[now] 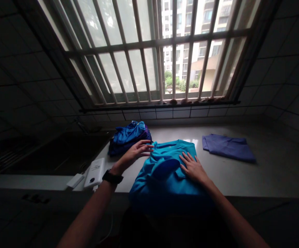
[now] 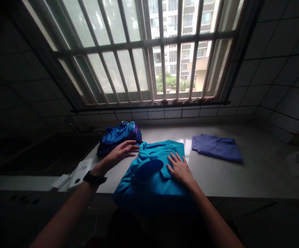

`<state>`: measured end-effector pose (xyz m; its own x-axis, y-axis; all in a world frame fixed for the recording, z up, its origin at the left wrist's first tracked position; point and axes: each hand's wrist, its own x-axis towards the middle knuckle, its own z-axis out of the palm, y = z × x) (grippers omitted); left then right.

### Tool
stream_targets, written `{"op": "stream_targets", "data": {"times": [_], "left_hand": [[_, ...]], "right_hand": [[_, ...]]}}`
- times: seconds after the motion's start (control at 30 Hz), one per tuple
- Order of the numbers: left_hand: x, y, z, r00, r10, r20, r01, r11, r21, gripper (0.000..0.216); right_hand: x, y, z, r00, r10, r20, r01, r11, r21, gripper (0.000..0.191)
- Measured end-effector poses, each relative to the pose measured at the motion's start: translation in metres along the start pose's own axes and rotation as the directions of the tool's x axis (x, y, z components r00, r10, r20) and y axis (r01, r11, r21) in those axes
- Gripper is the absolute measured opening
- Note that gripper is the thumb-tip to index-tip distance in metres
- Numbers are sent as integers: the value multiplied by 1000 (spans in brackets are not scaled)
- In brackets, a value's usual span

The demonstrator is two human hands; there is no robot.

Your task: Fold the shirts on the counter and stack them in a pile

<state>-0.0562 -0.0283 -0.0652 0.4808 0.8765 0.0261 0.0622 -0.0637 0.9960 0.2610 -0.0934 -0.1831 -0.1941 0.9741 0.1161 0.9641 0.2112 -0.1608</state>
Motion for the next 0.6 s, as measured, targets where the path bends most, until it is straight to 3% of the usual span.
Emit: {"op": "stream_targets", "data": {"times": [0.1,0.17,0.23,0.33,0.43,0.5,0.6], "left_hand": [[-4,-34,32,979,70,193,-149,887,437,58],[-12,-54,51,944,62,325,-273,701,659,62],[-18,-67,67,925,13,380,-333,513,791,65],[-18,-79,84,965,-7,262,-248,296,922,61],[-3,-81,95,996,25,85,-88,167,982,56],[10,-76,101,998,39,48,-53,141,989,53],[21,-61,100,991,114,74,-93,172,981,42]], "right_hand": [[0,0,0,1000,6,10,-6,1000,1,56],[0,-1,-1,1000,9,22,-9,1000,0,57],[0,-2,-3,1000,12,26,-12,1000,3,57],[0,-3,-5,1000,14,22,-14,1000,7,56],[0,-5,-7,1000,15,20,-16,1000,11,53],[-1,-6,-7,999,24,23,-24,999,21,52],[-3,-5,-4,999,31,4,-32,997,63,52]]}}
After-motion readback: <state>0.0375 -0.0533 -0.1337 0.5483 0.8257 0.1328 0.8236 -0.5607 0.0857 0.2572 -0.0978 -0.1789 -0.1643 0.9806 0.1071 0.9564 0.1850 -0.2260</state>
